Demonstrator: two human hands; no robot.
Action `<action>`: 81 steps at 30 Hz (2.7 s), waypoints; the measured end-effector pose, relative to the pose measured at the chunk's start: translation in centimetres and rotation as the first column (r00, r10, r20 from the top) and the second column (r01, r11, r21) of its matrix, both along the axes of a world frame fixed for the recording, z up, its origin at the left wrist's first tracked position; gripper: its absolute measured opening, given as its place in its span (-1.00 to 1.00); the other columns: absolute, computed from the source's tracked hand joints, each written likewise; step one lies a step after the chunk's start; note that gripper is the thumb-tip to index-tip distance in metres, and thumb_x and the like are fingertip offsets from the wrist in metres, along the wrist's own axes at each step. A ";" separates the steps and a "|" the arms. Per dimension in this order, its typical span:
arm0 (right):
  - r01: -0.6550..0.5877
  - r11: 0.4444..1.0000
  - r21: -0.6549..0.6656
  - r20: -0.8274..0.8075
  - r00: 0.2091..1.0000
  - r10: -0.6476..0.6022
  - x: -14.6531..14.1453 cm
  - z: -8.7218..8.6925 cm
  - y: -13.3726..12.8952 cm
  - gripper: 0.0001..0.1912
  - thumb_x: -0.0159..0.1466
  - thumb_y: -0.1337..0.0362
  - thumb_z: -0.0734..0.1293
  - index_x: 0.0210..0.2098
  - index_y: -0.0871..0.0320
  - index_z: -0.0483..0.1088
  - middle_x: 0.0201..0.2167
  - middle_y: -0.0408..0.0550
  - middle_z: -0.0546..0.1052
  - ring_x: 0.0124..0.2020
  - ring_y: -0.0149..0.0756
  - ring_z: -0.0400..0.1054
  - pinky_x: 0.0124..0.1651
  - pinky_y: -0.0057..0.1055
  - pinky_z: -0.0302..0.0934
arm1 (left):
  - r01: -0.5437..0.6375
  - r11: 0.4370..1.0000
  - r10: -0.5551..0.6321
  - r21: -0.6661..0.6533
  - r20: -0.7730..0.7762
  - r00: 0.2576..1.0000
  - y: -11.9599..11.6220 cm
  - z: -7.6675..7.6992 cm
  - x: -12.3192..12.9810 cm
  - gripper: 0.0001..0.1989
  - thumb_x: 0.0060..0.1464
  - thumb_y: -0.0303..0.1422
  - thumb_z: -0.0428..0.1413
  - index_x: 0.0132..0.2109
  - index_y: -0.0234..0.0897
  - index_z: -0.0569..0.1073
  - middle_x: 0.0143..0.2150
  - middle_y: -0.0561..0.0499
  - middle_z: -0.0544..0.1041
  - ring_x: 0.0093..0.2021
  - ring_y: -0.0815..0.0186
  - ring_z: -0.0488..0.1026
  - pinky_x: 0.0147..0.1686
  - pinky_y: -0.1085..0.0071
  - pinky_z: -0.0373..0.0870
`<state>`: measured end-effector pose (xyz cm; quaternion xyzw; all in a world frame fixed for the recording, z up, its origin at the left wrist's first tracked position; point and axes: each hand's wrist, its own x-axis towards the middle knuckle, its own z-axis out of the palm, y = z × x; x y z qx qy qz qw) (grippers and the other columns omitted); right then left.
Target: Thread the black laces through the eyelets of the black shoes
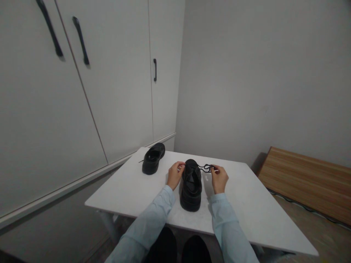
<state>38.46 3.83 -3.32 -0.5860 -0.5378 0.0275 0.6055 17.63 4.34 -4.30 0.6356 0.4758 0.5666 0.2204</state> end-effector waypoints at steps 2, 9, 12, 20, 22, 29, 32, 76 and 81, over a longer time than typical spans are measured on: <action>0.011 0.999 -0.033 0.078 0.997 -0.008 0.1 -0.3 0.2 -0.64 0.14 0.14 0.21 -0.35 0.28 0.53 -0.45 0.08 0.48 -0.49 -0.28 0.30 -0.32 -0.31 0.21 | -0.006 1.000 0.006 0.004 -0.016 1.000 0.2 -0.2 0.0 -0.84 0.08 -0.41 0.03 -0.23 -0.26 0.49 -0.26 -0.02 0.54 -0.31 0.35 0.43 -0.29 0.43 0.38; -0.155 0.972 -0.175 0.052 0.985 0.167 0.2 -2.3 1.6 -0.56 0.00 0.37 0.15 -0.16 0.26 0.48 -0.32 0.08 0.53 -0.42 -0.26 0.40 -0.23 -0.27 0.28 | 0.008 1.000 -0.008 -0.015 0.007 1.000 0.5 -0.3 0.1 -0.85 0.07 -0.42 0.04 -0.24 -0.26 0.50 -0.26 -0.01 0.55 -0.31 0.35 0.44 -0.24 0.41 0.37; -0.162 0.965 -0.207 0.101 0.978 0.185 0.1 -2.4 1.5 -0.49 -0.05 0.44 0.10 -0.16 0.25 0.48 -0.24 0.11 0.54 -0.29 -0.16 0.41 -0.15 -0.21 0.26 | 0.026 0.999 -0.024 -0.041 0.049 0.999 0.7 -0.2 0.1 -0.86 0.05 -0.42 0.05 -0.26 -0.27 0.49 -0.27 -0.01 0.55 -0.30 0.34 0.45 -0.23 0.41 0.36; -0.226 0.961 -0.161 0.068 0.969 0.240 -0.9 0.1 -0.1 -0.66 0.16 0.22 0.16 -0.19 0.20 0.47 -0.18 0.11 0.51 -0.17 -0.08 0.33 -0.05 -0.12 0.19 | 0.072 0.988 -0.046 -0.136 0.186 0.981 1.8 -1.1 0.1 -0.89 -0.01 -0.35 0.11 -0.33 -0.29 0.48 -0.35 -0.03 0.54 -0.32 0.33 0.45 -0.29 0.42 0.37; -0.353 0.923 -0.151 -0.022 0.935 0.354 -1.4 0.5 -0.3 -0.64 0.18 0.11 0.21 -0.16 0.18 0.44 -0.14 0.09 0.49 -0.12 -0.10 0.34 -0.02 -0.14 0.20 | 0.093 0.983 -0.056 -0.155 0.230 0.972 2.1 -1.4 0.1 -0.86 -0.03 -0.31 0.13 -0.33 -0.29 0.48 -0.36 -0.03 0.53 -0.34 0.33 0.45 -0.32 0.44 0.36; -0.528 0.827 -0.196 0.001 0.843 0.538 -2.2 0.2 -0.5 -0.46 0.05 0.01 0.38 -0.02 0.08 0.36 -0.02 0.03 0.44 0.06 -0.08 0.28 0.15 -0.09 0.09 | 0.216 0.950 -0.107 -0.226 0.417 0.903 2.3 -1.6 0.3 -0.72 -0.11 -0.19 0.18 -0.33 -0.32 0.47 -0.39 -0.02 0.50 -0.42 0.38 0.42 -0.44 0.51 0.30; -0.518 0.824 -0.231 0.056 0.838 0.543 -2.1 -0.4 -0.2 -0.45 0.05 0.00 0.37 -0.01 0.09 0.35 -0.03 0.03 0.44 0.05 -0.09 0.28 0.14 -0.10 0.10 | 0.229 0.945 -0.106 -0.232 0.447 0.888 2.4 -1.7 0.3 -0.71 -0.14 -0.18 0.20 -0.33 -0.34 0.47 -0.37 -0.03 0.50 -0.40 0.38 0.42 -0.45 0.52 0.28; -0.264 0.935 -0.238 0.465 0.814 0.348 -2.2 0.1 -0.9 -0.54 0.15 0.01 0.27 0.01 0.00 0.32 0.02 -0.01 0.41 0.14 -0.01 0.16 0.14 0.05 -0.02 | 0.039 0.997 -0.016 -0.072 0.296 0.955 2.1 -0.2 -0.7 -0.88 0.12 -0.30 -0.01 -0.31 -0.26 0.28 -0.43 0.07 0.43 -0.37 0.39 0.45 -0.33 0.48 0.34; -0.281 0.922 -0.265 0.461 0.804 0.377 -2.2 0.1 -0.8 -0.58 0.16 0.01 0.26 -0.02 0.01 0.34 0.01 -0.02 0.42 0.11 -0.04 0.18 0.12 0.03 0.00 | 0.028 0.999 -0.025 -0.026 0.099 0.995 1.6 0.1 -0.9 -0.94 -0.01 -0.38 0.12 -0.39 -0.27 0.42 -0.40 0.03 0.49 -0.34 0.34 0.44 -0.25 0.42 0.34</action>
